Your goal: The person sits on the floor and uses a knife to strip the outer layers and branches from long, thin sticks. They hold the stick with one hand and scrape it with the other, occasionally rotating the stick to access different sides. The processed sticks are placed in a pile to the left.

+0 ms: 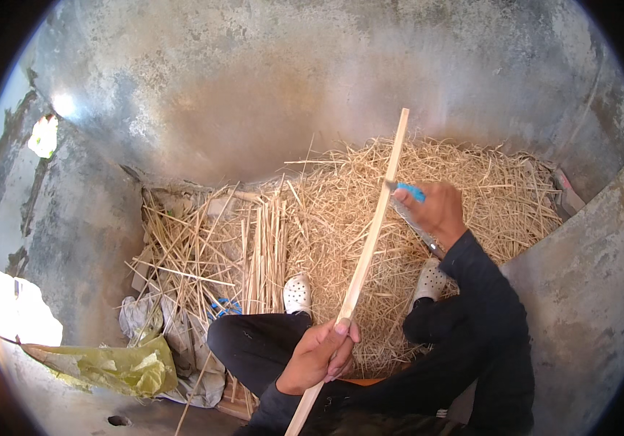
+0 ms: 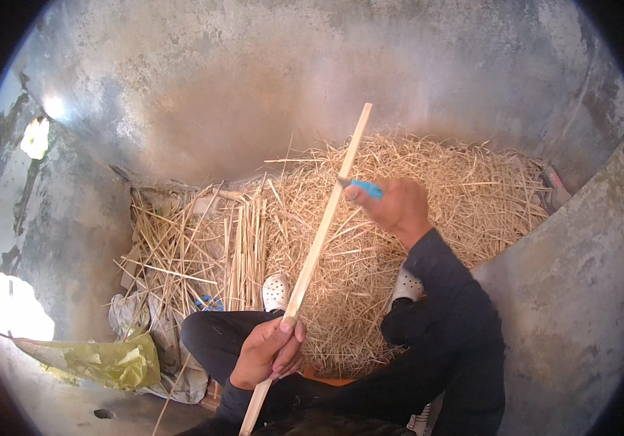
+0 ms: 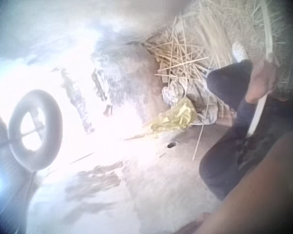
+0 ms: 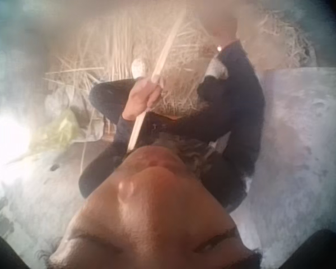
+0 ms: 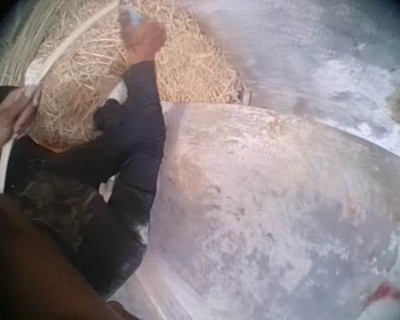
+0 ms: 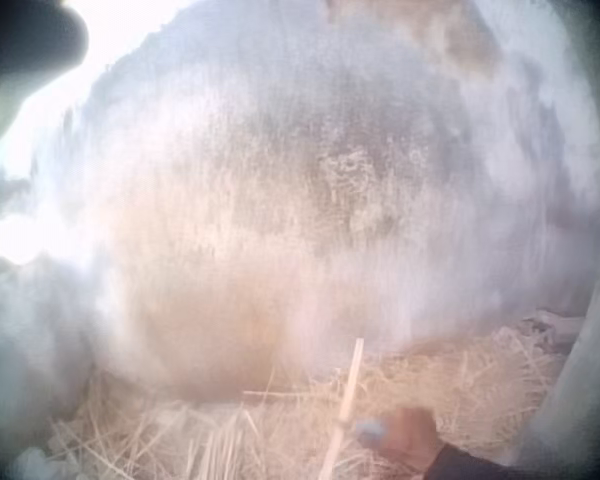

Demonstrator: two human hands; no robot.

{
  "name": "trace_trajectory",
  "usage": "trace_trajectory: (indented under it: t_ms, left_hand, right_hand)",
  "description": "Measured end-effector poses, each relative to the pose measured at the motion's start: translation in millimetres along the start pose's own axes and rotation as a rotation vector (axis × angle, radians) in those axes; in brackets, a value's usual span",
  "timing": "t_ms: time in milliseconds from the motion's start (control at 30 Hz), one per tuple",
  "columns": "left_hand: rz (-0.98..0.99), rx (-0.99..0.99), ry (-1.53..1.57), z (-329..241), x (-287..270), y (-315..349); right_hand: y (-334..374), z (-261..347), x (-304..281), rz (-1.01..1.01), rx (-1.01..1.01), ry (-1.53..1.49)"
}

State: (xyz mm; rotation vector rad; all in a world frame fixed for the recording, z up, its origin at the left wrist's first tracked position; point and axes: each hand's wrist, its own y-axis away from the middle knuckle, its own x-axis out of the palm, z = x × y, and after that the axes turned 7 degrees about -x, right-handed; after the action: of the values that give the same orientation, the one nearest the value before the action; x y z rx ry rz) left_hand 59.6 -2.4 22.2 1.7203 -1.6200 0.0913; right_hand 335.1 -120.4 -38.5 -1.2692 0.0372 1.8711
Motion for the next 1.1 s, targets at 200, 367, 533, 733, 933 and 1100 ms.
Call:
trace_trajectory:
  t_ms: [200,367,533,733,933,1100]
  left_hand:
    - [0.129,0.016,0.433,1,-13,-6]
    - [0.141,0.003,0.548,8,-14,-13]
    - [0.086,0.029,0.414,9,-17,-8]
    - [0.026,0.027,0.312,2,-8,-8]
    - [0.054,-0.070,0.181,14,-3,0]
    - [0.093,-0.123,0.217,17,5,-5]
  right_hand:
    - [30,49,4,0.110,-0.383,-0.039]
    - [20,32,22,0.008,-0.181,-0.135]
    - [16,34,14,-0.028,-0.443,-0.010]
    - [-10,4,8,-0.179,-0.495,0.123]
    - [-40,-75,-5,-0.152,0.020,0.167]
    - [-47,-116,-29,-0.269,0.177,0.294]
